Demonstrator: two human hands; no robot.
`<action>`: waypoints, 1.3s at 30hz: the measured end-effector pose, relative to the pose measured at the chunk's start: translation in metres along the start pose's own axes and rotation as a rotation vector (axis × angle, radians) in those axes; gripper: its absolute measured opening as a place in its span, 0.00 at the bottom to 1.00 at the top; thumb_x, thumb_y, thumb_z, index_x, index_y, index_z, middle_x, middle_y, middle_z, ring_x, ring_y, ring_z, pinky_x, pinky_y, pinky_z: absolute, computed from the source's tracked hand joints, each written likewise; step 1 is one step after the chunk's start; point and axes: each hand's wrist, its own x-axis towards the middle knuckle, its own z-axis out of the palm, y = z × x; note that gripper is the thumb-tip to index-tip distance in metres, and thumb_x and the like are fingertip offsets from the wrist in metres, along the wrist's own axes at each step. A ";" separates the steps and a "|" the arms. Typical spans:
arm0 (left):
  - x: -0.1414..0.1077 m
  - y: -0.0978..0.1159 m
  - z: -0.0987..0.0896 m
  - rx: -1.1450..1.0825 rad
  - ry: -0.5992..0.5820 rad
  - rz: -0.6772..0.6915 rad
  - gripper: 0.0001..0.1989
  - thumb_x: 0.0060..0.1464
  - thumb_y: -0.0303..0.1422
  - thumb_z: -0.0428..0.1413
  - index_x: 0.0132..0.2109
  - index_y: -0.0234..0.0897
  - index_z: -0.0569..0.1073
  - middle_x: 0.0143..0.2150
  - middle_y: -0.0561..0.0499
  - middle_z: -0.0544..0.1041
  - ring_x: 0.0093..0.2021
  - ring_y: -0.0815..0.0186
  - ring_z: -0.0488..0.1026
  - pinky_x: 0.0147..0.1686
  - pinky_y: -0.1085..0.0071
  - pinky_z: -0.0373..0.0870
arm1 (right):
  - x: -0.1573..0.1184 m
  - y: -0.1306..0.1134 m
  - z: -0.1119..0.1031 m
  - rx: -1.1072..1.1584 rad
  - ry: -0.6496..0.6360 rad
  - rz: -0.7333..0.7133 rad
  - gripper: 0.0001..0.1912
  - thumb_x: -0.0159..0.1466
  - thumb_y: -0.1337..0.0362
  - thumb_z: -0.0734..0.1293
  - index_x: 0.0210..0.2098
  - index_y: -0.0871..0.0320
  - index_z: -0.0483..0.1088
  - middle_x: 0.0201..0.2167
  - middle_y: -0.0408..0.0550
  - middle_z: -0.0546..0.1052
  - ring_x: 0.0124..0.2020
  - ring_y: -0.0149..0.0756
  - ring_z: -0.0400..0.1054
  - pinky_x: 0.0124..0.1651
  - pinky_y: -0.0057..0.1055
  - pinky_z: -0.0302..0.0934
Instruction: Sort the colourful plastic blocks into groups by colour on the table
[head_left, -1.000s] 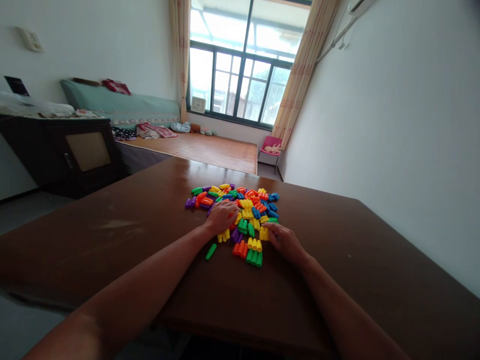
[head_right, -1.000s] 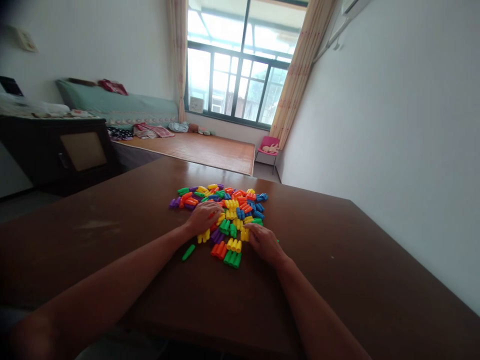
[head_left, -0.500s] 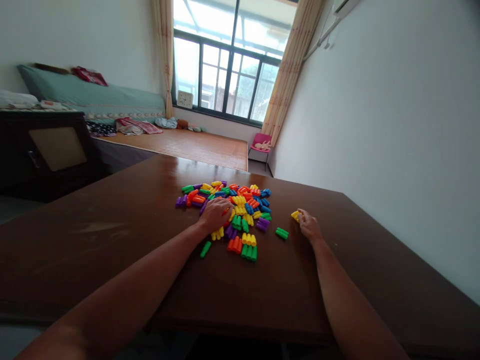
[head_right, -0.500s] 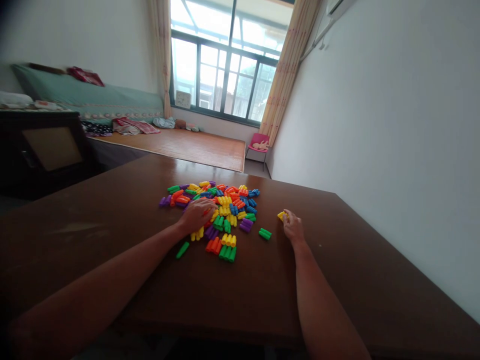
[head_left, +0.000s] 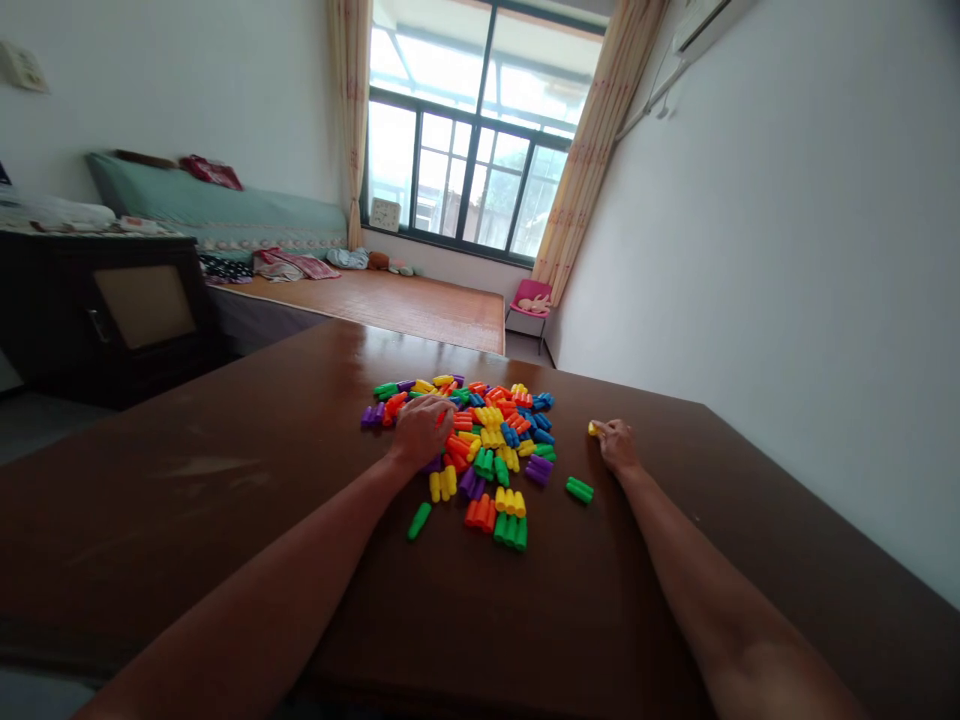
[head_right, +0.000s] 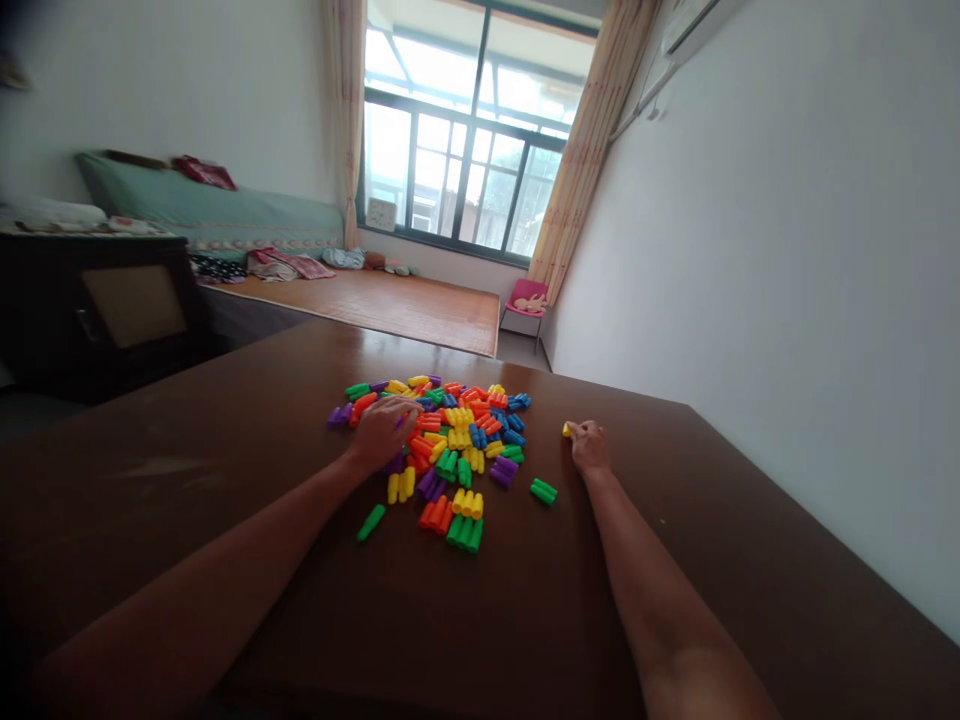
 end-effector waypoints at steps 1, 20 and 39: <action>0.000 -0.002 0.001 0.002 -0.001 -0.010 0.12 0.60 0.32 0.48 0.39 0.39 0.77 0.43 0.48 0.80 0.48 0.60 0.74 0.53 0.62 0.66 | 0.010 0.003 0.005 0.010 0.002 0.010 0.19 0.65 0.66 0.60 0.52 0.51 0.75 0.47 0.52 0.73 0.46 0.40 0.67 0.51 0.32 0.60; -0.007 0.003 0.022 -0.133 -0.159 -0.020 0.14 0.63 0.35 0.49 0.50 0.40 0.75 0.53 0.47 0.76 0.54 0.60 0.71 0.57 0.59 0.66 | 0.084 0.022 0.023 0.349 0.184 0.071 0.22 0.60 0.72 0.58 0.52 0.62 0.71 0.55 0.62 0.72 0.56 0.49 0.65 0.60 0.49 0.53; -0.007 0.005 0.019 -0.173 -0.174 -0.048 0.14 0.64 0.34 0.47 0.38 0.39 0.78 0.42 0.48 0.79 0.46 0.62 0.74 0.51 0.64 0.69 | 0.014 -0.188 -0.047 0.636 -0.057 -0.777 0.21 0.68 0.60 0.59 0.59 0.53 0.67 0.52 0.50 0.75 0.53 0.43 0.64 0.56 0.42 0.59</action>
